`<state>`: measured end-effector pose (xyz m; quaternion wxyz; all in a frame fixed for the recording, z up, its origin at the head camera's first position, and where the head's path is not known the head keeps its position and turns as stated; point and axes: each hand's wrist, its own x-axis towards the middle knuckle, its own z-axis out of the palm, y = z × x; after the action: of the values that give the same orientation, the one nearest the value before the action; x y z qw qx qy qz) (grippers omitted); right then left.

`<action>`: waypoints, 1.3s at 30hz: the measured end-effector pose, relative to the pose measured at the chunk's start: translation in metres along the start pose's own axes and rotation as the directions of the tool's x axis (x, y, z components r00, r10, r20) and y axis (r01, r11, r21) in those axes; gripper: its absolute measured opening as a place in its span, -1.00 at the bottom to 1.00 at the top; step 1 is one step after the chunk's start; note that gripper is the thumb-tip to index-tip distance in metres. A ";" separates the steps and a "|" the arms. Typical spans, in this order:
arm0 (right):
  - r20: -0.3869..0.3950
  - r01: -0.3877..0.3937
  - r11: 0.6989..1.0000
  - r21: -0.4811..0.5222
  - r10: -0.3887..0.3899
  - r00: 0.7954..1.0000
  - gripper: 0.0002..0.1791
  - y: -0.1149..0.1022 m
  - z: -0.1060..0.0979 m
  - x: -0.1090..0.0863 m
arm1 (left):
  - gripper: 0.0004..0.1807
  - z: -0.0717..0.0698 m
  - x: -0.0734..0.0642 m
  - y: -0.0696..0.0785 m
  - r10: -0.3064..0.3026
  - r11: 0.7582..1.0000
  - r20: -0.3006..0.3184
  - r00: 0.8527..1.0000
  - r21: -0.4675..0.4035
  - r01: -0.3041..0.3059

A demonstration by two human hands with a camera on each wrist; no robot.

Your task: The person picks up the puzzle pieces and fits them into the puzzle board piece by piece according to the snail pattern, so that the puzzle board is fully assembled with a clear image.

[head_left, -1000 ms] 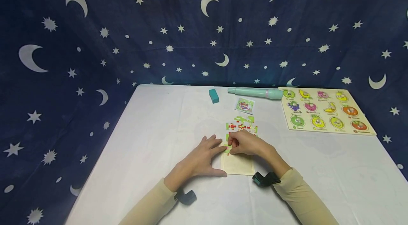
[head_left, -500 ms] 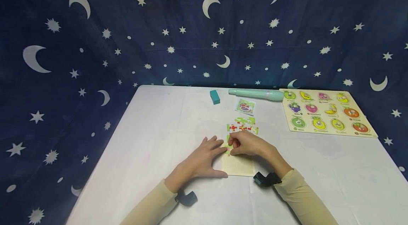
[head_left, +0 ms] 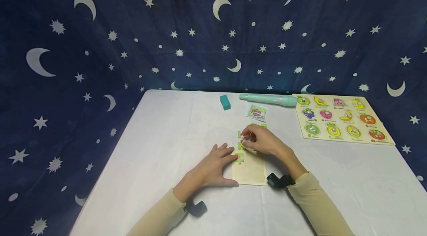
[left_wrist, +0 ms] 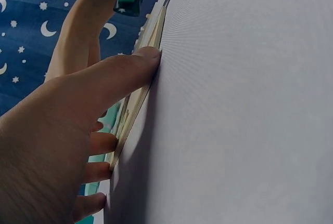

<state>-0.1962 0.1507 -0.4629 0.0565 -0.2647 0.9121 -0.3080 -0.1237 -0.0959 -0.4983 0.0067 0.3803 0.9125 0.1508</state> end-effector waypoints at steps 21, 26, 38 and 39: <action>-0.109 -0.105 0.994 -0.019 0.102 0.989 -0.51 0.028 -0.006 0.015 | -0.06 0.004 0.001 0.001 -0.020 1.000 0.022 1.000 -0.005 0.021; -0.133 -0.131 0.991 -0.021 0.127 0.983 -0.53 0.037 -0.004 0.014 | -0.06 0.003 0.000 0.001 -0.022 1.000 0.018 1.000 -0.001 0.022; -0.162 -0.208 0.976 -0.069 0.195 0.967 -0.61 0.048 -0.008 0.013 | -0.07 0.002 0.000 0.001 -0.027 1.000 0.019 0.999 -0.002 0.027; -0.162 -0.208 0.975 -0.074 0.194 0.968 -0.61 0.049 -0.008 0.013 | -0.07 0.002 0.000 0.001 -0.027 1.000 0.018 0.999 -0.001 0.027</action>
<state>-0.2315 0.1804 -0.4849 0.0048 -0.1488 0.9488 -0.2787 -0.1223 -0.0948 -0.5003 0.0170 0.3694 0.9173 0.1477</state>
